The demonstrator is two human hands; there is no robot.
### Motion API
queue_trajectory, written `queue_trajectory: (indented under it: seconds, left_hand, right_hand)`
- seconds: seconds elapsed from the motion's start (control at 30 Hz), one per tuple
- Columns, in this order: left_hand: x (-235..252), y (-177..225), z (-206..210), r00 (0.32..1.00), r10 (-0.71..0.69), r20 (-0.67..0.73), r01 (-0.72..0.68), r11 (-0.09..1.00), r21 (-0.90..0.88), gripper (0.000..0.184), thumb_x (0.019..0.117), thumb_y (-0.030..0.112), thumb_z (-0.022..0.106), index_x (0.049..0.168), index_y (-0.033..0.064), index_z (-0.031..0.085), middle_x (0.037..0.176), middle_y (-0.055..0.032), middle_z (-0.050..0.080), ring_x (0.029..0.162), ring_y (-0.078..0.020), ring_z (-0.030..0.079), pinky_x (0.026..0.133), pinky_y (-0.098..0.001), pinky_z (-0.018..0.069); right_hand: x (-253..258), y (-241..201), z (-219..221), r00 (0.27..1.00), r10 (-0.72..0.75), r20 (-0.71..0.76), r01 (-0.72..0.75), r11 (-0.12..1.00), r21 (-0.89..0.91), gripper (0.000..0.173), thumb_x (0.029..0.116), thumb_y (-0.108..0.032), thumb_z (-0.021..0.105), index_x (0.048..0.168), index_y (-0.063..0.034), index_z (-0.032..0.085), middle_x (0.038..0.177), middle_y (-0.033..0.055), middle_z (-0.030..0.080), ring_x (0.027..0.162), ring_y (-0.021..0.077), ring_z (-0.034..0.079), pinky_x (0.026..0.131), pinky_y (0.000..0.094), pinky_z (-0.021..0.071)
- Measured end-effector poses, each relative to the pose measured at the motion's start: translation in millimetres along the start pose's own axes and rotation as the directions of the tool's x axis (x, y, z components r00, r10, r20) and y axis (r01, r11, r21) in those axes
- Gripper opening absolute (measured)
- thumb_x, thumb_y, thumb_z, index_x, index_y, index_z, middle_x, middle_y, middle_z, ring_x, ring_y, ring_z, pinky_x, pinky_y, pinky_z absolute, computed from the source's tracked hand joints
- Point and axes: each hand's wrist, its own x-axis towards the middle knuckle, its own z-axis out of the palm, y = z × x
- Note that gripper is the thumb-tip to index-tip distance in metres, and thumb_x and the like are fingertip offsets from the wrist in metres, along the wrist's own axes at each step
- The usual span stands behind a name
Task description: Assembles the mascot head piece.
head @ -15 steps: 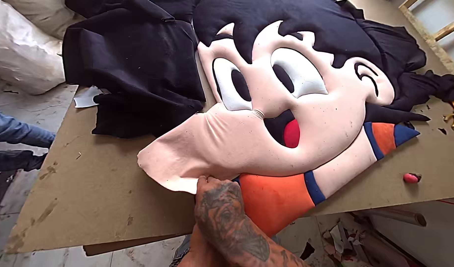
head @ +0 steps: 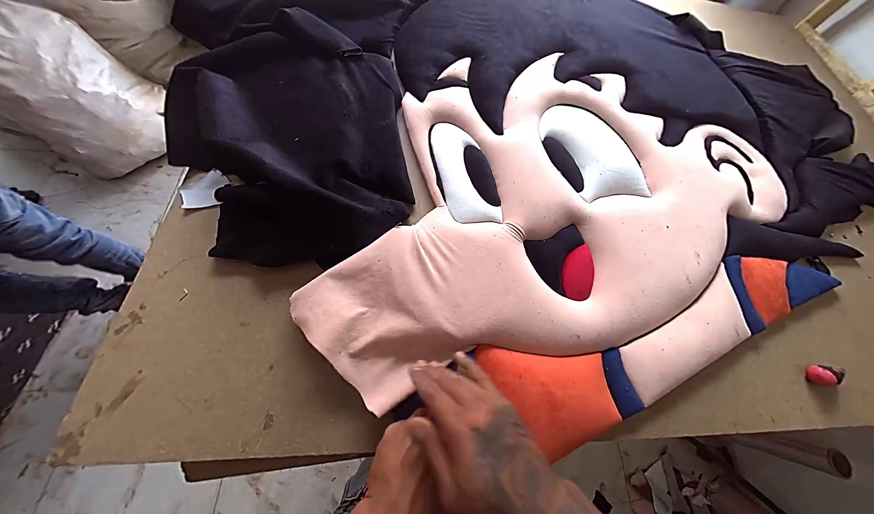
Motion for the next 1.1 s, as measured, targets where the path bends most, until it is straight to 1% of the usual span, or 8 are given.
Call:
queue_trajectory:
  seconds: [0.1,0.23,0.43,0.57,0.73,0.93,1.03,1.1]
  left_hand:
    - [18,-13,44,0.858,0.177,-0.482,-0.089,0.976,0.2,0.046,0.0974,0.017,0.05,0.141,0.0165,0.063,0.064,-0.0024,0.062,0.053,-0.022,0.064,0.044,-0.037,0.0502]
    - [21,-18,42,0.857,0.184,-0.482,-0.085,0.972,0.22,0.054,0.1016,0.022,0.048,0.156,0.0241,0.048,0.062,0.0001,0.058,0.049,-0.0203,0.059,0.042,-0.035,0.0467]
    - [41,-38,-2,0.674,0.255,-0.693,-0.23,0.964,0.132,0.031,0.1055,0.037,0.052,0.124,0.0258,0.074,0.078,0.0008,0.067,0.068,-0.0171,0.065,0.057,-0.0339,0.0539]
    - [68,-59,-16,0.661,0.315,-0.681,-0.209,0.949,0.236,0.03,0.1014,0.047,0.057,0.103,0.0223,0.075,0.086,0.0021,0.067,0.085,-0.0183,0.064,0.078,-0.0379,0.0528]
    - [71,-78,0,0.701,0.335,-0.63,-0.259,0.942,0.212,0.034,0.101,0.052,0.054,0.097,0.0247,0.074,0.088,0.0057,0.07,0.087,-0.0149,0.068,0.077,-0.0371,0.057]
    - [79,-71,-4,0.717,0.372,-0.59,-0.282,0.928,0.243,0.029,0.099,0.049,0.058,0.1,0.0267,0.076,0.084,0.0053,0.066,0.08,-0.0131,0.066,0.068,-0.0326,0.0559]
    - [82,-63,-8,0.726,0.407,-0.554,-0.304,0.913,0.272,0.024,0.1012,0.04,0.055,0.097,0.0272,0.074,0.084,0.0054,0.065,0.077,-0.0134,0.064,0.064,-0.0321,0.0547]
    - [85,-58,-9,0.726,0.431,-0.536,-0.321,0.901,0.291,0.024,0.1027,0.034,0.052,0.095,0.0274,0.073,0.083,0.0049,0.065,0.076,-0.0139,0.065,0.063,-0.032,0.0543]
  right_hand:
    - [-45,50,-26,0.995,-0.032,-0.092,0.022,0.994,-0.107,0.048,0.1005,-0.047,0.054,0.136,-0.016,0.067,0.147,0.0063,0.06,0.143,0.0232,0.05,0.121,0.0497,0.0391]
    - [-97,120,-38,0.995,-0.084,0.046,0.094,0.958,-0.272,0.106,0.0703,-0.084,0.067,0.154,-0.0228,0.048,0.163,0.0165,0.038,0.154,0.0363,0.03,0.125,0.0591,0.027]
    - [-102,150,-12,0.982,-0.179,-0.052,0.152,0.93,-0.334,0.119,0.0608,-0.094,0.062,0.159,-0.0307,0.038,0.166,0.0138,0.035,0.154,0.0354,0.03,0.125,0.0595,0.0264]
    - [-101,154,-8,0.971,-0.21,-0.112,0.161,0.926,-0.341,0.122,0.056,-0.097,0.06,0.157,-0.0302,0.041,0.163,0.0117,0.04,0.152,0.035,0.035,0.124,0.0609,0.027]
    - [-102,154,-7,0.969,-0.206,-0.138,0.145,0.923,-0.356,0.12,0.0573,-0.099,0.057,0.155,-0.0303,0.044,0.159,0.0093,0.046,0.148,0.0318,0.042,0.122,0.0593,0.0299]
    - [-99,141,-11,0.975,-0.184,-0.127,0.13,0.929,-0.347,0.122,0.0582,-0.096,0.059,0.158,-0.0292,0.04,0.163,0.0133,0.04,0.15,0.0357,0.037,0.122,0.0631,0.0266]
    - [-101,111,-13,0.968,-0.208,-0.141,0.157,0.94,-0.304,0.099,0.0714,-0.087,0.063,0.152,-0.0317,0.048,0.156,0.0064,0.05,0.144,0.0294,0.045,0.117,0.0532,0.0375]
    - [-98,91,-6,0.967,-0.192,-0.17,0.143,0.954,-0.263,0.079,0.0792,-0.079,0.064,0.142,-0.0302,0.059,0.136,0.002,0.064,0.126,0.0227,0.057,0.104,0.044,0.0469]
